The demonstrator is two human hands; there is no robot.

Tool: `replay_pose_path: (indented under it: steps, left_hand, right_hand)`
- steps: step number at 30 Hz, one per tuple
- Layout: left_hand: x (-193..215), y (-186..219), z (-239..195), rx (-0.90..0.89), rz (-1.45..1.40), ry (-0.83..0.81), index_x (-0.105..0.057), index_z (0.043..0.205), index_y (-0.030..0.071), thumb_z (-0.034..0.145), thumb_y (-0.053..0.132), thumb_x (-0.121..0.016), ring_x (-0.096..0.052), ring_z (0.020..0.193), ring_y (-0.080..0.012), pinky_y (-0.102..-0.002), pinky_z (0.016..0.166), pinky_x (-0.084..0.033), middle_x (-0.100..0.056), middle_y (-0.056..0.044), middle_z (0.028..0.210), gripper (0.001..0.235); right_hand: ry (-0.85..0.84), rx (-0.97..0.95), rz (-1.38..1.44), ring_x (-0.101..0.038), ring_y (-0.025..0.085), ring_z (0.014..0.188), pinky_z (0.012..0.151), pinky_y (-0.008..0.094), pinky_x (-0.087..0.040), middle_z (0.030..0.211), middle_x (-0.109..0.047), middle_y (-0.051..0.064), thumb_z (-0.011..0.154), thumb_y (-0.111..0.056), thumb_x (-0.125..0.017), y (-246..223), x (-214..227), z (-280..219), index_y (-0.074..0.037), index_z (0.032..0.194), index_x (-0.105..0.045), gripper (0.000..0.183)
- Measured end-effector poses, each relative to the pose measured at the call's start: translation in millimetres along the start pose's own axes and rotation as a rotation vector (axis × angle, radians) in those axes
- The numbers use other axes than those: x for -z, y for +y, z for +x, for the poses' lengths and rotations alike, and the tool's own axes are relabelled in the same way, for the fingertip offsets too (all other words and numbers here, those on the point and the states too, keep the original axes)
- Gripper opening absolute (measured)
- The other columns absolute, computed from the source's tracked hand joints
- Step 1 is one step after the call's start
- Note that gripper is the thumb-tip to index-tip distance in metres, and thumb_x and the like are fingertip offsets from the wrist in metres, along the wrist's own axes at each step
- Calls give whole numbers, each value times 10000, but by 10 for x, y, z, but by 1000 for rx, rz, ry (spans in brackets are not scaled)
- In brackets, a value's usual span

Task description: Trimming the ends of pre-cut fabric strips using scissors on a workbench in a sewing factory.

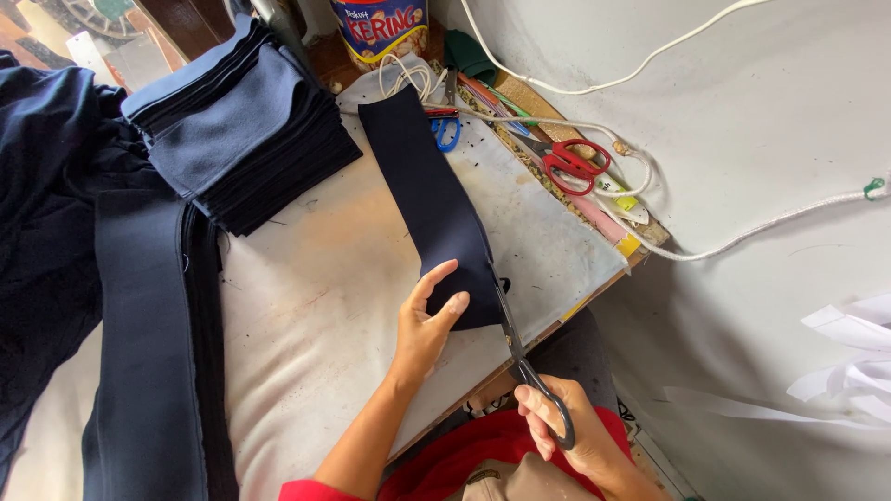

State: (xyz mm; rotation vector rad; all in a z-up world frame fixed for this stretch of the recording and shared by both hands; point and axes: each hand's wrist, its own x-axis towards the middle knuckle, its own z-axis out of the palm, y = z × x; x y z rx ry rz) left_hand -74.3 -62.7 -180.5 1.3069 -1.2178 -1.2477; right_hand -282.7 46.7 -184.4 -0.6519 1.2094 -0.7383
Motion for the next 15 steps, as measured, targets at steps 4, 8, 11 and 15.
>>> replay_pose_path:
  steps: [4, 8, 11, 15]
  left_hand:
    - [5, 42, -72, 10, -30, -117, -541, 1465, 169, 835, 309, -697, -384, 1517, -191, -416, 1222, -296, -508, -40, 1582, 664]
    - [-29, 181, -198, 56, -13, -168, -491, 1503, 171, 826, 226, -672, -348, 1541, -197, -403, 1235, -275, -463, -46, 1617, 703]
    - [-8, 179, -210, 57, -38, -150, -472, 1513, 165, 827, 193, -670, -323, 1553, -196, -395, 1234, -273, -444, -49, 1630, 715]
    - [-3, 133, -197, 24, -16, -147, -481, 1508, 170, 830, 215, -662, -357, 1536, -208, -419, 1253, -229, -470, -54, 1611, 703]
  right_hand:
    - [-171, 47, 36, -437, 155, 471, 480, 329, -453, 596, -496, 42, 921, -488, -616, 154, 95, 58, -11, 936, -623, 477]
    - [-187, 91, -65, -479, 164, 532, 615, 323, -425, 573, -514, 28, 921, -552, -562, 142, 113, 64, -42, 1004, -631, 522]
    - [-181, 76, -69, -471, 168, 509, 627, 332, -477, 546, -520, 32, 924, -531, -570, 155, 106, 85, -30, 973, -620, 506]
    - [-134, 102, -7, -418, 156, 426, 443, 331, -460, 533, -471, 46, 944, -466, -602, 181, 72, 112, 4, 868, -605, 476]
